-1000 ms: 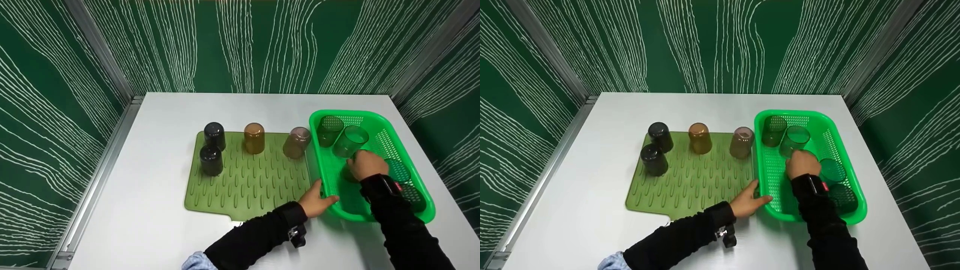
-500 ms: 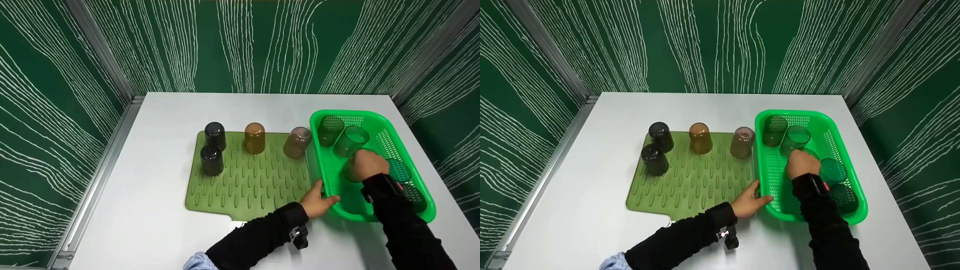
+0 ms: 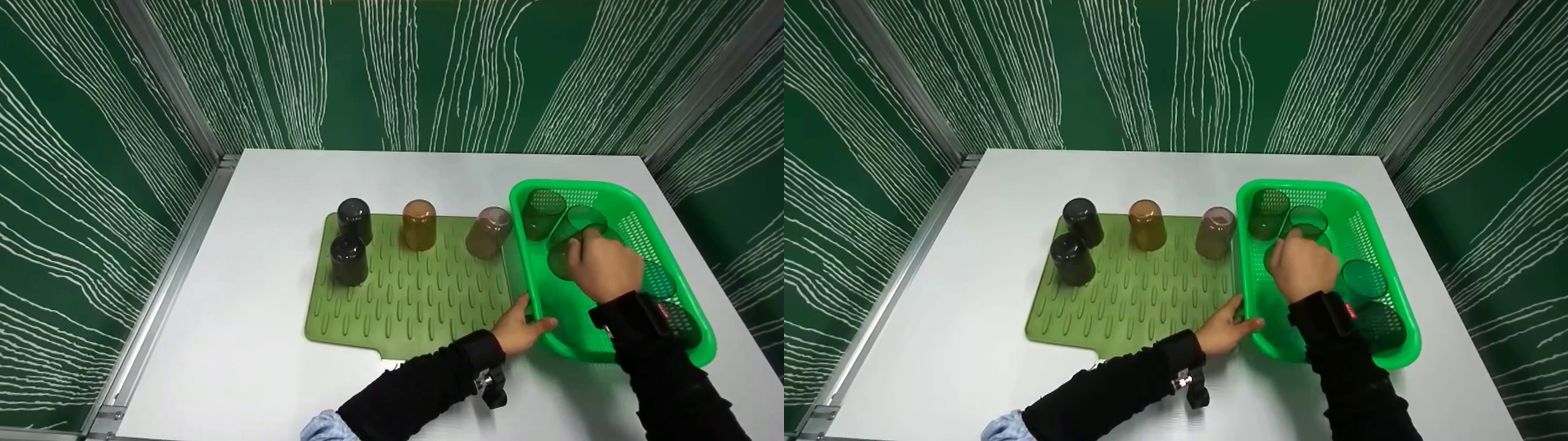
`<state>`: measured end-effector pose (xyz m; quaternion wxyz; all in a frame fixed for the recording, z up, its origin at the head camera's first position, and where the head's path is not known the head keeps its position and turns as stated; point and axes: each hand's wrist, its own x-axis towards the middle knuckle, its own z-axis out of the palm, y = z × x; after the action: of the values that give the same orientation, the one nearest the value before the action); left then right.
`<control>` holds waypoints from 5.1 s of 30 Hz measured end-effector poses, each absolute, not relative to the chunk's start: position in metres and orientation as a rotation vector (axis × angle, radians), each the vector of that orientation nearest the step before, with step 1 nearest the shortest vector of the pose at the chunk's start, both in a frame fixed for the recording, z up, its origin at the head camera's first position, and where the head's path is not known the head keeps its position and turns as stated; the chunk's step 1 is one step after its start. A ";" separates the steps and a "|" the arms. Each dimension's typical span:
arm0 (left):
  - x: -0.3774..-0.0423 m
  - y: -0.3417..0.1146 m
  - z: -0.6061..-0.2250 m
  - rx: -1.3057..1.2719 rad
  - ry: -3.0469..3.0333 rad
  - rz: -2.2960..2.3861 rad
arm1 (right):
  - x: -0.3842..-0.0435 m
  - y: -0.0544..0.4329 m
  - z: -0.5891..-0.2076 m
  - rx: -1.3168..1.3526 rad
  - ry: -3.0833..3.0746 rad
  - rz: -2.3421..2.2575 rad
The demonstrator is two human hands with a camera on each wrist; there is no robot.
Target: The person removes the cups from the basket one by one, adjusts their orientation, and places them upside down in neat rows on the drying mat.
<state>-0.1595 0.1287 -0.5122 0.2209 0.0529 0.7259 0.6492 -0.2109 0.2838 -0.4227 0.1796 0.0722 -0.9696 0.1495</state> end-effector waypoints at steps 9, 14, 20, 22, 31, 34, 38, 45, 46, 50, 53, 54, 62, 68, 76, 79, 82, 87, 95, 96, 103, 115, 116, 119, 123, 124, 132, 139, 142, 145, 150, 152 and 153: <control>-0.174 0.119 -0.517 -0.166 1.484 2.142 | -0.199 0.252 -0.416 0.356 -2.515 0.521; -0.184 0.107 -0.514 -0.183 1.376 2.252 | -0.191 0.238 -0.421 0.442 -2.375 0.537; -0.193 0.088 -0.511 -0.139 1.281 2.385 | -0.180 0.221 -0.426 0.544 -2.316 0.568; -0.195 0.081 -0.510 -0.128 1.282 2.414 | -0.177 0.216 -0.428 0.586 -2.300 0.576; -0.197 0.057 -0.516 -0.034 1.169 2.560 | -0.166 0.196 -0.453 0.657 -2.281 0.667; -0.197 0.052 -0.516 0.024 1.151 2.591 | -0.165 0.189 -0.465 0.652 -2.262 0.683; -0.199 0.045 -0.517 0.049 1.146 2.612 | -0.164 0.180 -0.477 0.634 -2.223 0.694; -0.203 0.030 -0.517 0.001 1.248 2.562 | -0.163 0.172 -0.490 0.673 -2.223 0.784; -0.203 0.028 -0.517 0.001 1.286 2.548 | -0.163 0.171 -0.492 0.677 -2.239 0.822; -0.205 0.020 -0.514 0.029 1.455 2.489 | -0.162 0.171 -0.494 0.698 -2.304 0.988; -0.208 0.014 -0.511 0.057 1.576 2.459 | -0.161 0.172 -0.496 0.712 -2.324 1.043; -0.209 0.012 -0.509 0.067 1.615 2.449 | -0.161 0.173 -0.496 0.715 -2.325 1.048; -0.216 0.000 -0.493 0.130 1.936 2.324 | -0.161 0.174 -0.495 0.691 -2.371 1.022; -0.221 -0.013 -0.479 0.280 2.217 2.108 | -0.158 0.174 -0.495 0.671 -2.471 1.010; -0.229 -0.030 -0.456 0.415 2.500 1.731 | -0.155 0.181 -0.501 0.712 -2.733 0.904; -0.231 -0.035 -0.448 0.438 2.615 1.533 | -0.153 0.186 -0.505 0.708 -2.871 0.868; -0.232 -0.039 -0.443 0.464 2.713 1.331 | -0.152 0.190 -0.508 0.700 -3.003 0.842; -0.232 -0.040 -0.445 0.465 2.824 1.068 | -0.146 0.195 -0.515 0.712 -3.183 0.816; -0.233 -0.032 -0.470 0.519 3.014 0.769 | -0.141 0.201 -0.536 0.741 -3.291 0.715; -0.233 -0.032 -0.473 0.533 3.039 0.746 | -0.141 0.201 -0.538 0.745 -3.295 0.717; -0.236 -0.034 -0.492 0.625 3.180 0.592 | -0.139 0.205 -0.546 0.758 -3.313 0.726; -0.240 -0.033 -0.509 0.602 3.209 0.641 | -0.140 0.201 -0.542 0.751 -3.340 0.725; -0.240 -0.033 -0.510 0.597 3.204 0.652 | -0.140 0.201 -0.542 0.751 -3.339 0.728; -0.240 -0.032 -0.513 0.586 3.195 0.668 | -0.141 0.201 -0.542 0.753 -3.335 0.743; -0.239 -0.032 -0.512 0.579 3.191 0.689 | -0.141 0.201 -0.542 0.761 -3.335 0.746; -0.239 -0.032 -0.512 0.578 3.187 0.693 | -0.141 0.201 -0.542 0.760 -3.335 0.743; -0.237 -0.032 -0.510 0.551 3.108 0.846 | -0.141 0.200 -0.539 0.733 -3.329 0.754; -0.235 -0.031 -0.506 0.470 3.093 0.871 | -0.141 0.196 -0.532 0.724 -3.296 0.744; -0.232 -0.029 -0.504 0.457 3.123 0.858 | -0.140 0.195 -0.524 0.751 -3.273 0.741; -0.228 -0.024 -0.503 0.515 3.191 0.830 | -0.139 0.193 -0.512 0.797 -3.222 0.743; -0.222 -0.012 -0.503 0.715 3.278 0.879 | -0.140 0.197 -0.486 0.825 -3.104 0.762; -0.222 -0.009 -0.502 0.785 3.243 0.982 | -0.143 0.201 -0.476 0.808 -3.062 0.765; -0.222 -0.007 -0.501 0.812 3.200 1.060 | -0.144 0.204 -0.472 0.799 -3.040 0.760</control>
<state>-0.2220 -0.0073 -0.5005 -0.1623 0.2311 0.9106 0.3018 -0.1442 0.2039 -0.4715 -0.0459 0.2468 -0.9390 0.2349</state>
